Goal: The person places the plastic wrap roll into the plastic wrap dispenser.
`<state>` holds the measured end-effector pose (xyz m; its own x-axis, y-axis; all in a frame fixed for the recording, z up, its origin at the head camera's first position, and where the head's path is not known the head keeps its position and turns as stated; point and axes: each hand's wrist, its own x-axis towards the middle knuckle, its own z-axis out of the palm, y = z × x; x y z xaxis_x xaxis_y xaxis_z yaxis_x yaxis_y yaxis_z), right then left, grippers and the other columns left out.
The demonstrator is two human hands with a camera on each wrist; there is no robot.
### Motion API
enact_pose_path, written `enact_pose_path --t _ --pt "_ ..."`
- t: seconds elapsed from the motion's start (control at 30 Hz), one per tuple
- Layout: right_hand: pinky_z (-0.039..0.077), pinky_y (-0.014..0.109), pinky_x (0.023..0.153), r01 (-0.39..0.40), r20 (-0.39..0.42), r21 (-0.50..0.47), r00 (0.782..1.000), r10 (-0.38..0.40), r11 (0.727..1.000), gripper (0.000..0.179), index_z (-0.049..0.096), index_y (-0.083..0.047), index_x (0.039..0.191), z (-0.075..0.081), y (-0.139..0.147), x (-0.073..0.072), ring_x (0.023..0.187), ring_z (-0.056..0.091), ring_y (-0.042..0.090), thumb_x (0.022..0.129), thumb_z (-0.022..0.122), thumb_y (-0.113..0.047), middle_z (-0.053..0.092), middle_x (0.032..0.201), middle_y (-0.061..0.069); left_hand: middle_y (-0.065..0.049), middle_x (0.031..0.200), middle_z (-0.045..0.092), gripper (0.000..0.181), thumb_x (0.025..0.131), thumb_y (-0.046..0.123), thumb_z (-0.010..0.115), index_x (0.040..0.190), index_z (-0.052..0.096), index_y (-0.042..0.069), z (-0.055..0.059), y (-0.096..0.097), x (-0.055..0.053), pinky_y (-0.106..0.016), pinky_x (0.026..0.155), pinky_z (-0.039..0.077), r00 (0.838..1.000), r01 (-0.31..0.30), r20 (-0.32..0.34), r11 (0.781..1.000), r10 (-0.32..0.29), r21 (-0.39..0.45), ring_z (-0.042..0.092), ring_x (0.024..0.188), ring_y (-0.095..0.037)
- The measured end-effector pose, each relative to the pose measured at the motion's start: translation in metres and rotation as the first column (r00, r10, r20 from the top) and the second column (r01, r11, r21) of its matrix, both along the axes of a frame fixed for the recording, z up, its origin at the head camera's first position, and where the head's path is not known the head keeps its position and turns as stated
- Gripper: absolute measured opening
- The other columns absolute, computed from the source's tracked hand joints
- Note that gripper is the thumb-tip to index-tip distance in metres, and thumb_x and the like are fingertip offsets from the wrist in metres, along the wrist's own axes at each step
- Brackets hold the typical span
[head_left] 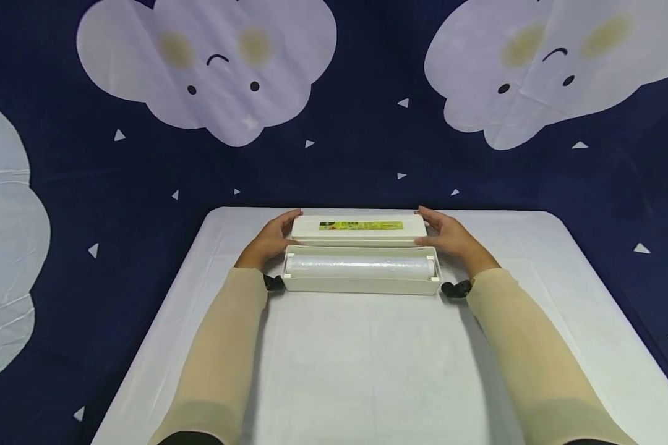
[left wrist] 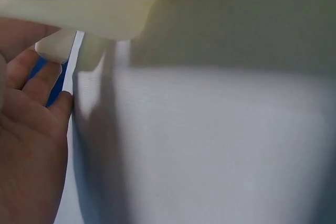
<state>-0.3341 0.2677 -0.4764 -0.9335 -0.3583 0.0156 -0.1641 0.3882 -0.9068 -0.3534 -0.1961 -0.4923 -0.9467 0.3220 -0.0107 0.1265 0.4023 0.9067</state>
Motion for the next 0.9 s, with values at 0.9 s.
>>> enact_pose_path --t 0.9 --pt "0.017 0.05 0.125 0.059 -0.117 0.112 0.992 -0.046 0.992 0.093 0.033 -0.005 0.165 0.045 0.002 0.018 0.155 0.026 0.029 0.089 0.087 -0.007 0.039 0.165 0.012 -0.011 0.166 0.038 0.104 0.082 -0.003 0.09 0.166 0.029 0.006 0.05 -0.016 0.011 -0.035 0.123 0.022 0.992 0.066 -0.11 0.997 -0.062 0.033 0.028 0.154 -0.022"
